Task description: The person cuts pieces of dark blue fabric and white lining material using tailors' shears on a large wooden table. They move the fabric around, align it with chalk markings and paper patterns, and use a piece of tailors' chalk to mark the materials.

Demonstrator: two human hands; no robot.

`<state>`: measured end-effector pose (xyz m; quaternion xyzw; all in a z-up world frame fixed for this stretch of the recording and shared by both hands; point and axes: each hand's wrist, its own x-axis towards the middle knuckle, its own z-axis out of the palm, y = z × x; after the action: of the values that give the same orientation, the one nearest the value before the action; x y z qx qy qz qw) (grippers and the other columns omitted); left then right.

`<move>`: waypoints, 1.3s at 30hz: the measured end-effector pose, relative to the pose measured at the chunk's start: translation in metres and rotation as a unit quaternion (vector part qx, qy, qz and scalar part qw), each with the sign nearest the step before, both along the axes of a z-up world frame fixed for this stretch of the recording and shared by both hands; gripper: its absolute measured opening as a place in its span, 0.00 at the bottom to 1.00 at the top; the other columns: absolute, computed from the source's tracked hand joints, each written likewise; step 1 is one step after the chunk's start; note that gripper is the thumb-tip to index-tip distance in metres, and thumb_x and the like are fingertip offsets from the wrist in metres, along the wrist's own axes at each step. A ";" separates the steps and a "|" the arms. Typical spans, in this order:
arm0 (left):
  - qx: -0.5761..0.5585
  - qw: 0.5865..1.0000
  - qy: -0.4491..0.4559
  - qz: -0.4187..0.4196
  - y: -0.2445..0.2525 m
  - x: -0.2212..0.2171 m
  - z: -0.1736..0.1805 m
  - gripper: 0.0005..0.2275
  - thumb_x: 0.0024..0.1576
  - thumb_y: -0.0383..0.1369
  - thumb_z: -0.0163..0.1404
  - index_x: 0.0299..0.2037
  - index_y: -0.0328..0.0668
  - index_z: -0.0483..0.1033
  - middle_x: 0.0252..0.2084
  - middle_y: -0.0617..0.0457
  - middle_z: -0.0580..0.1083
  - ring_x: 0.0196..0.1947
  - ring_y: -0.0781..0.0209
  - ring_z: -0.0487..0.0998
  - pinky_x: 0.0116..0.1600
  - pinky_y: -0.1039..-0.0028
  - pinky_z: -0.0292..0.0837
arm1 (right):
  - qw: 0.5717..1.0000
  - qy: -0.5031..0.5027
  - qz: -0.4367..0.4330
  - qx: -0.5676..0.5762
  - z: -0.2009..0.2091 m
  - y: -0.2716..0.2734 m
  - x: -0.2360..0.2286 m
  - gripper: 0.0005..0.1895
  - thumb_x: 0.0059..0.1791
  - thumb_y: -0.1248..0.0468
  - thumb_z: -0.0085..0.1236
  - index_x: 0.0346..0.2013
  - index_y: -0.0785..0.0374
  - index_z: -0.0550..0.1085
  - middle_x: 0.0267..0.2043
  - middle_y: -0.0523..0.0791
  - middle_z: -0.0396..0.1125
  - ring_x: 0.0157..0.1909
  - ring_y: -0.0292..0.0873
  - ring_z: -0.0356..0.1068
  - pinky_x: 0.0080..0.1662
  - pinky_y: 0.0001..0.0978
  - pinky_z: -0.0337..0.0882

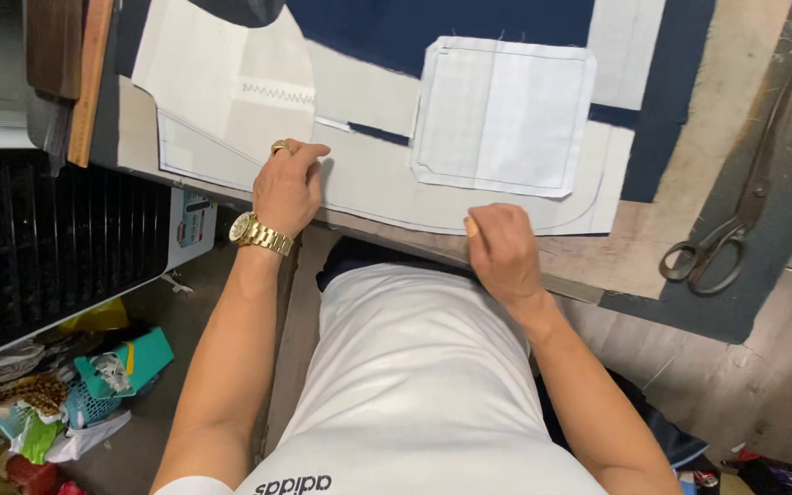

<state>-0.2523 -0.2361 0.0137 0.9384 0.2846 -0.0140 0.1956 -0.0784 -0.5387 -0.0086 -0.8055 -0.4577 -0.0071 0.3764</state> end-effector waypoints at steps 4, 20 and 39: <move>-0.008 1.000 0.014 -0.007 0.033 -0.024 -0.016 0.12 0.61 0.25 0.50 0.50 0.54 0.81 0.42 0.49 0.73 0.41 0.44 0.80 0.44 0.57 0.78 | 0.982 -0.057 0.169 -0.058 0.003 0.043 -0.044 0.14 0.51 0.67 0.59 0.51 0.63 0.72 0.52 0.49 0.68 0.59 0.52 0.67 0.62 0.47 0.67; -0.065 0.992 -0.034 0.104 0.236 -0.162 -0.024 0.11 0.64 0.30 0.46 0.50 0.51 0.82 0.41 0.46 0.76 0.42 0.37 0.80 0.43 0.49 0.77 | 0.990 -0.079 0.078 -0.083 0.013 0.176 -0.169 0.07 0.53 0.67 0.59 0.45 0.66 0.74 0.51 0.50 0.72 0.58 0.52 0.70 0.60 0.46 0.69; -0.363 0.867 -0.207 0.270 0.229 -0.158 -0.009 0.10 0.62 0.26 0.46 0.48 0.30 0.79 0.38 0.37 0.78 0.36 0.58 0.84 0.35 0.75 0.86 | 0.973 -0.038 -0.183 -0.139 -0.019 0.115 -0.156 0.09 0.58 0.66 0.62 0.50 0.70 0.76 0.61 0.56 0.70 0.66 0.57 0.64 0.66 0.52 0.57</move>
<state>-0.4099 -0.0073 0.0049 0.6688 0.4550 0.1317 0.5730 -0.2349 -0.4241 -0.0280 -0.9192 -0.3129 -0.0423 0.2355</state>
